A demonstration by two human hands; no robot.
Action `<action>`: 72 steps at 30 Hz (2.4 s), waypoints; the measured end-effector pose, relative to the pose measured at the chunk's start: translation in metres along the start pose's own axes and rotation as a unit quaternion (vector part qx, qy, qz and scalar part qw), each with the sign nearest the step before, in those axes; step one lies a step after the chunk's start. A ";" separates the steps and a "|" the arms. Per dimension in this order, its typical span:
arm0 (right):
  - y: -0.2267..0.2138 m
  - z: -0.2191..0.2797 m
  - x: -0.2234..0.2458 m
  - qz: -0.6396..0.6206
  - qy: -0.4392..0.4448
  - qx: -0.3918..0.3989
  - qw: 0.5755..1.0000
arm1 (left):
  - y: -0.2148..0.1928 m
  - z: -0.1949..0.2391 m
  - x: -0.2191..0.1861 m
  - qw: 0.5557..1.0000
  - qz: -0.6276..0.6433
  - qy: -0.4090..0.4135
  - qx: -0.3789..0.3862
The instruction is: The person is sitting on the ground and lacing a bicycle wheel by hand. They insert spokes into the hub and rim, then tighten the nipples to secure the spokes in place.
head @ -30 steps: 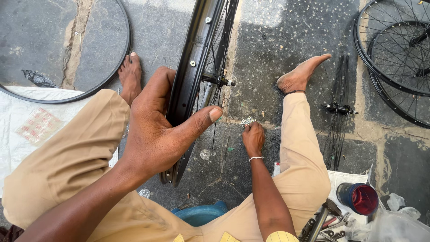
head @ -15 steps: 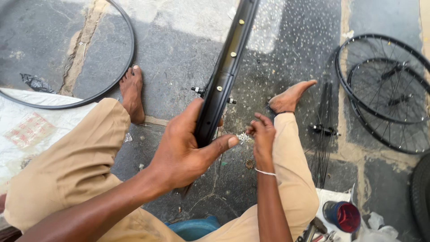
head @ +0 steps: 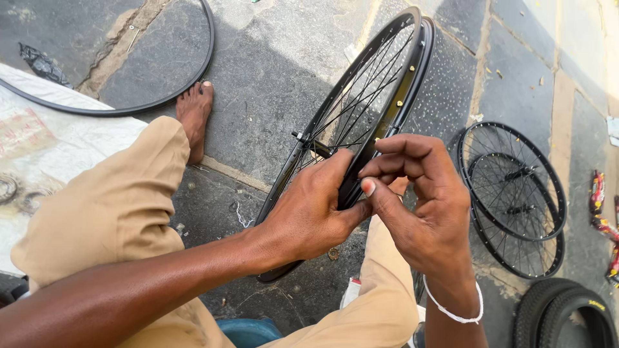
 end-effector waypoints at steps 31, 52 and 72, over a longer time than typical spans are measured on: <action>0.065 0.018 -0.103 -0.335 0.098 -0.071 0.935 | -0.018 0.000 0.004 0.986 -0.049 0.121 -0.102; 0.108 -0.001 -0.105 -0.547 -0.050 -0.055 0.834 | -0.051 0.001 0.006 0.973 -0.192 0.108 -0.071; 0.108 -0.004 -0.104 -0.565 -0.053 -0.052 0.822 | -0.053 0.001 0.013 0.991 -0.104 0.062 -0.064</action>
Point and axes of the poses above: each hand's wrist, its own z-axis away from the middle knuckle, its own y-axis out of the palm, x = y × z, the point moved 1 cm from there along -z, towards the middle knuckle, and after that the axes turned 6 degrees about -y, right-handed, at the moved point
